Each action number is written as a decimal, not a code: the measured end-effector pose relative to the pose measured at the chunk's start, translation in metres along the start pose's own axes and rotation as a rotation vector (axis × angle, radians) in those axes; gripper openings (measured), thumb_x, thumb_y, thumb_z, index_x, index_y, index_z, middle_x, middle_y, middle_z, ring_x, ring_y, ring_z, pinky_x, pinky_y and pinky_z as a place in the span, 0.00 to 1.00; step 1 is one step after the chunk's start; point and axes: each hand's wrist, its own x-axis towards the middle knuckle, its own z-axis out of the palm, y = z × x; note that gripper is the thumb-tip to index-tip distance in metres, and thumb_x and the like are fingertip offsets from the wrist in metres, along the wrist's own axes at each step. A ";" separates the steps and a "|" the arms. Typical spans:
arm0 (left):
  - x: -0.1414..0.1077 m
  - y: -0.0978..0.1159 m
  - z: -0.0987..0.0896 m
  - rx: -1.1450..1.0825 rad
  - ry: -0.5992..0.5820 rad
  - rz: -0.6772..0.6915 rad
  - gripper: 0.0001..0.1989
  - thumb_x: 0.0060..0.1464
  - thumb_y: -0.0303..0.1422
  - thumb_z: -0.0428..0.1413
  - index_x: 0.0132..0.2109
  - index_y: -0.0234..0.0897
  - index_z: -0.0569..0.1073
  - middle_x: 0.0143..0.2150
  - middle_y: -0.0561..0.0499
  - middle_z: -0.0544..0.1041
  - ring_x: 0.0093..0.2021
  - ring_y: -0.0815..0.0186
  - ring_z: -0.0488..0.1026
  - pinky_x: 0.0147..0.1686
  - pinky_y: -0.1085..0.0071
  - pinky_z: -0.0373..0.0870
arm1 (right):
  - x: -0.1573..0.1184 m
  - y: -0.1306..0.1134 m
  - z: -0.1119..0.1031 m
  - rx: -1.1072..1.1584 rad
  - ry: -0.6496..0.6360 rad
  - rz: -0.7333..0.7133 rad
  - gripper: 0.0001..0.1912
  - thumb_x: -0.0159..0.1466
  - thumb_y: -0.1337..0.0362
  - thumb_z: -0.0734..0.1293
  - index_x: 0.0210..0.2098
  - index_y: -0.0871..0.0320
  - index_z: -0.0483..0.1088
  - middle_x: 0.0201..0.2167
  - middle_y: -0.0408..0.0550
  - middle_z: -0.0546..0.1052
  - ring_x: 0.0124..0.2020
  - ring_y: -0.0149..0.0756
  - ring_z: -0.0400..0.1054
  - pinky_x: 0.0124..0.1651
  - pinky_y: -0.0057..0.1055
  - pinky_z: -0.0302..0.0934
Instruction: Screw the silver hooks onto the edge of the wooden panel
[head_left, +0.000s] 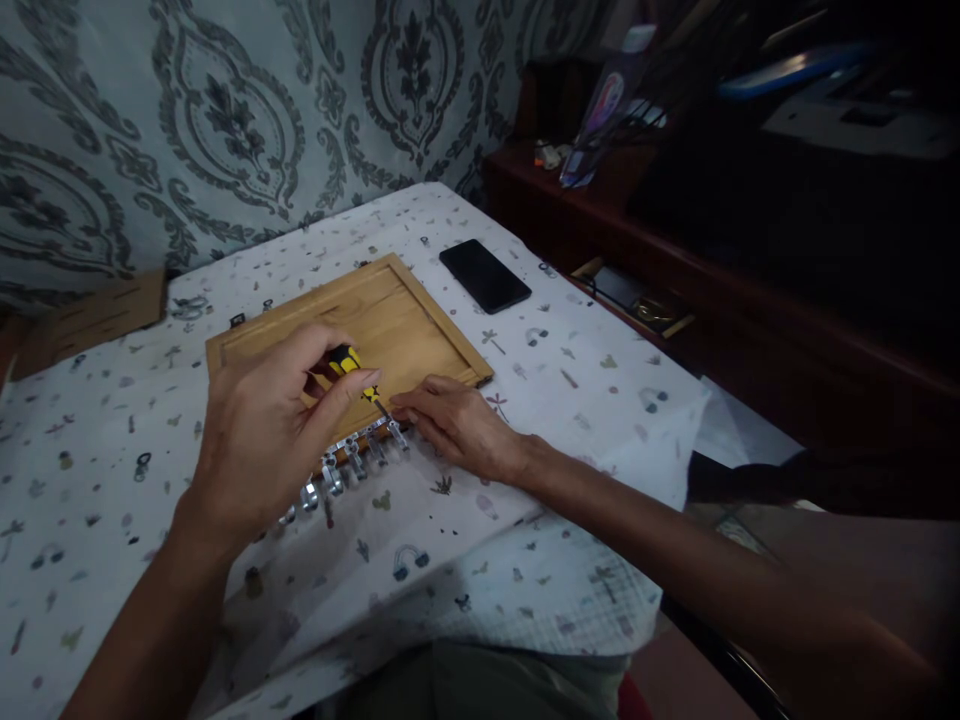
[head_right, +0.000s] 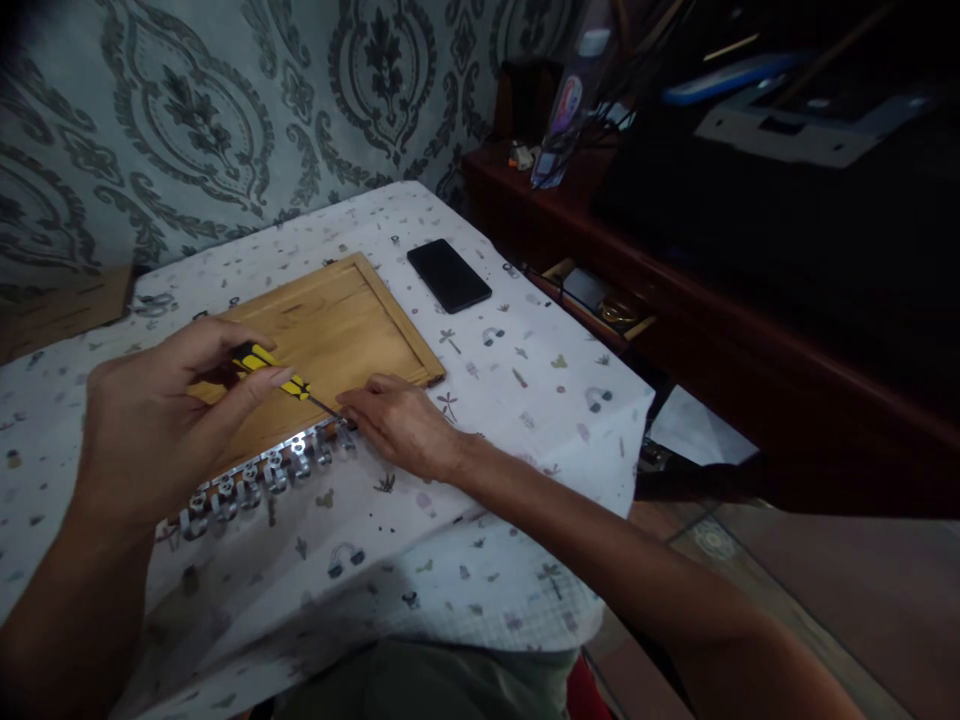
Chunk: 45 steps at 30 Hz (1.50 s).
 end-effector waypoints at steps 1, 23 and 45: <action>0.001 0.000 -0.002 0.001 -0.022 0.016 0.07 0.64 0.40 0.58 0.45 0.44 0.74 0.35 0.58 0.80 0.32 0.67 0.78 0.32 0.72 0.72 | 0.000 0.000 0.000 0.004 0.003 -0.001 0.19 0.75 0.64 0.55 0.52 0.65 0.73 0.37 0.56 0.77 0.41 0.41 0.68 0.43 0.38 0.67; 0.003 -0.003 -0.008 -0.133 -0.126 0.050 0.11 0.64 0.37 0.56 0.52 0.43 0.76 0.47 0.53 0.82 0.41 0.63 0.81 0.39 0.70 0.77 | 0.000 0.001 0.000 -0.005 -0.005 0.009 0.20 0.76 0.62 0.54 0.52 0.63 0.74 0.36 0.54 0.77 0.41 0.41 0.68 0.46 0.38 0.66; 0.003 -0.006 -0.006 -0.139 -0.077 0.055 0.09 0.63 0.37 0.58 0.50 0.44 0.77 0.43 0.55 0.82 0.36 0.66 0.79 0.39 0.72 0.76 | 0.000 0.000 0.000 -0.004 -0.011 0.018 0.17 0.75 0.65 0.56 0.52 0.62 0.74 0.38 0.54 0.78 0.42 0.40 0.69 0.46 0.37 0.67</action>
